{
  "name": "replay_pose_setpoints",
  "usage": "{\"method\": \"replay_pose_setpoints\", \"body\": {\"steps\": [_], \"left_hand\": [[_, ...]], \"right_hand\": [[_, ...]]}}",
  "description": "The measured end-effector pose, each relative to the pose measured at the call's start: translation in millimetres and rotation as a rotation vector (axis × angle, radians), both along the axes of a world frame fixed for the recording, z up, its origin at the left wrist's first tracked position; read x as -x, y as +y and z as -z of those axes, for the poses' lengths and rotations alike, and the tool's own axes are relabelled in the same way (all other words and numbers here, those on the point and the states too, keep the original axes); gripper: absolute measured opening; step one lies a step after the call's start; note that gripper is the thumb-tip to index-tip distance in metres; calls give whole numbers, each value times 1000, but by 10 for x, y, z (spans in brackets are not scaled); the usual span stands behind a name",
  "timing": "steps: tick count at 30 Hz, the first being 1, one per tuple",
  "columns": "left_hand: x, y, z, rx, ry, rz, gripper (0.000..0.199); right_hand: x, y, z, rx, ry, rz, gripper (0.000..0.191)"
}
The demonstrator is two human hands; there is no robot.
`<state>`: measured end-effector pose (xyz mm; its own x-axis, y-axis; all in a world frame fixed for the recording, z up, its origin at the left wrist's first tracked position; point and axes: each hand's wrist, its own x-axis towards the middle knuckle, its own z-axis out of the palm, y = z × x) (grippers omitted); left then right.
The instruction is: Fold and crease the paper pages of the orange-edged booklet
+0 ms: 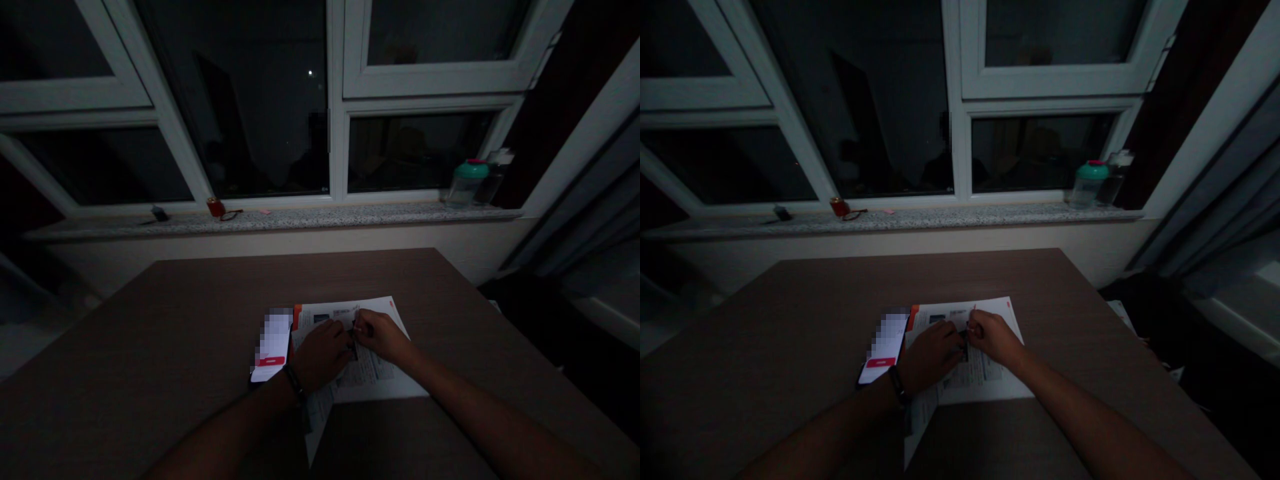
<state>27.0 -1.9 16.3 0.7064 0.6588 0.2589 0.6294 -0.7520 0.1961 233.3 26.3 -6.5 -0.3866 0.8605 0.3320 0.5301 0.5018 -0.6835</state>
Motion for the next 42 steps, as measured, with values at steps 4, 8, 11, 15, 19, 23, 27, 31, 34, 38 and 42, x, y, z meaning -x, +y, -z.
{"method": "replay_pose_setpoints", "body": {"steps": [4,8,11,15,19,23,27,31,34,38,42], "left_hand": [[0,-3,-17,15,-4,-5,12],[3,-7,-8,30,-26,-7,18],[6,-8,14,38,-53,9,24],[8,-5,28,39,-55,13,26],[1,-1,-4,36,-14,25,16],[-3,3,-36,11,16,32,4],[-1,10,-43,4,40,31,4],[-2,6,-37,11,32,35,3],[-3,-7,-32,19,14,35,3],[-3,-20,-25,19,2,22,4],[-5,-12,-4,21,-2,24,4]], "right_hand": [[-19,42,13,-77,2,103,14],[-36,63,40,-83,-10,124,11],[-35,52,49,-76,-9,117,11],[-31,24,40,-100,-14,105,9],[-32,2,25,-94,-13,58,6],[-33,-15,11,-51,-15,6,8],[-38,-44,4,-16,-15,-88,10],[-43,-74,-18,16,-18,-153,11],[-45,-81,-52,27,-41,-152,12],[-48,-78,-72,21,-60,-127,13],[-49,-57,-29,28,-60,-95,13]]}}
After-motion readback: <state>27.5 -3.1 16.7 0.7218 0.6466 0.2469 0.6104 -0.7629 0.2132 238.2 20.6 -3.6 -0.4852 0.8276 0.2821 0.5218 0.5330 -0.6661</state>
